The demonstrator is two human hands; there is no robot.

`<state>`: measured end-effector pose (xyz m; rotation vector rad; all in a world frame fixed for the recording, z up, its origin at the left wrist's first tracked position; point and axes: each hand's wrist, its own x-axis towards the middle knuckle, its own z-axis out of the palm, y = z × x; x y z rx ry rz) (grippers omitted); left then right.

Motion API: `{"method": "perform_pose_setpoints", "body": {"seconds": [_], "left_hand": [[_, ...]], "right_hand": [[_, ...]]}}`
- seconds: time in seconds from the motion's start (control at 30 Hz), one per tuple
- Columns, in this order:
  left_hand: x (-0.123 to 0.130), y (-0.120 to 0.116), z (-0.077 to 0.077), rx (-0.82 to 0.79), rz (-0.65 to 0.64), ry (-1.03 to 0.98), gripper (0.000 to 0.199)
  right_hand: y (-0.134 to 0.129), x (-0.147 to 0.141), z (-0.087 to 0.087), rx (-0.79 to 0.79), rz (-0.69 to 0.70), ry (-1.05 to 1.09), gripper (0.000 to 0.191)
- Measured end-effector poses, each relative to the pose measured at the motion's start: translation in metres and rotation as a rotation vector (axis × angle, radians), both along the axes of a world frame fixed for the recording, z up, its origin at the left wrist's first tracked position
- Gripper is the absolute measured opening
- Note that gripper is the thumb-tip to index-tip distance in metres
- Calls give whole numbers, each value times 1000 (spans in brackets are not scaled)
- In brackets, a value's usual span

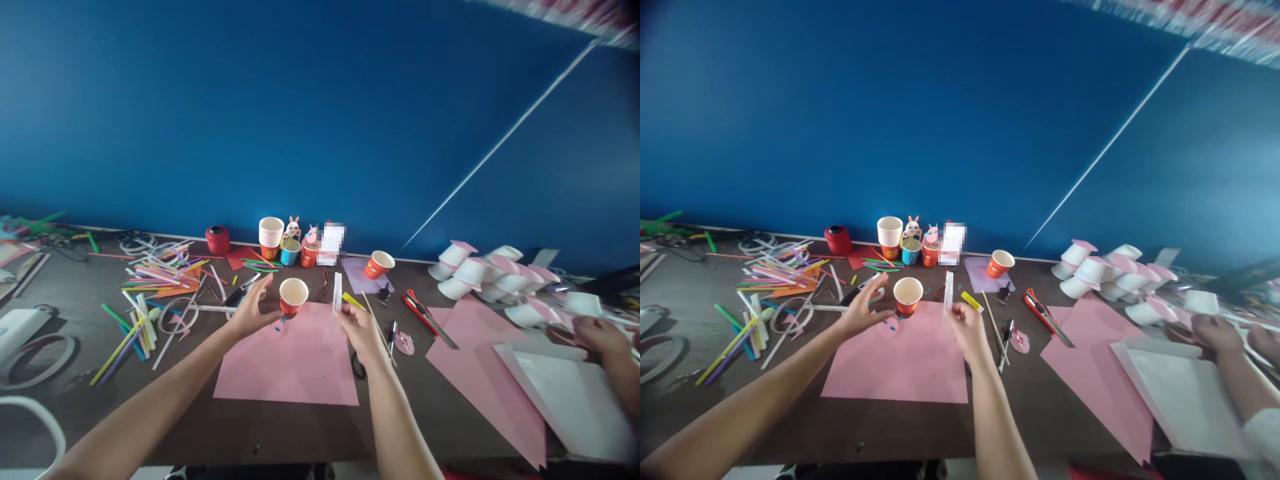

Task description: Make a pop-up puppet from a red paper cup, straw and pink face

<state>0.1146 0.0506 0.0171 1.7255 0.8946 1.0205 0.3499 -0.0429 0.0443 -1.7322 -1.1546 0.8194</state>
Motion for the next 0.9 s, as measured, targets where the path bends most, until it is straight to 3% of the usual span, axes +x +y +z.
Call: {"method": "perform_pose_setpoints", "body": {"seconds": [0.07, 0.13, 0.27, 0.5, 0.9], "left_hand": [[1, -19, 16, 13, 68, -74, 55], [8, -36, 30, -96, 37, -138, 36], [21, -49, 45, -455, -120, -219, 36], [12, -46, 36, -675, -168, -174, 31], [-6, -56, 27, -659, -188, -178, 26]], "right_hand": [[-13, -20, 9, -7, 97, 209, 26], [-23, -40, 15, -19, 175, 305, 25], [-31, -66, 20, -64, 262, 333, 24], [-31, -78, 4, -88, 320, 311, 20], [-45, -92, -7, -150, 398, 359, 24]]}}
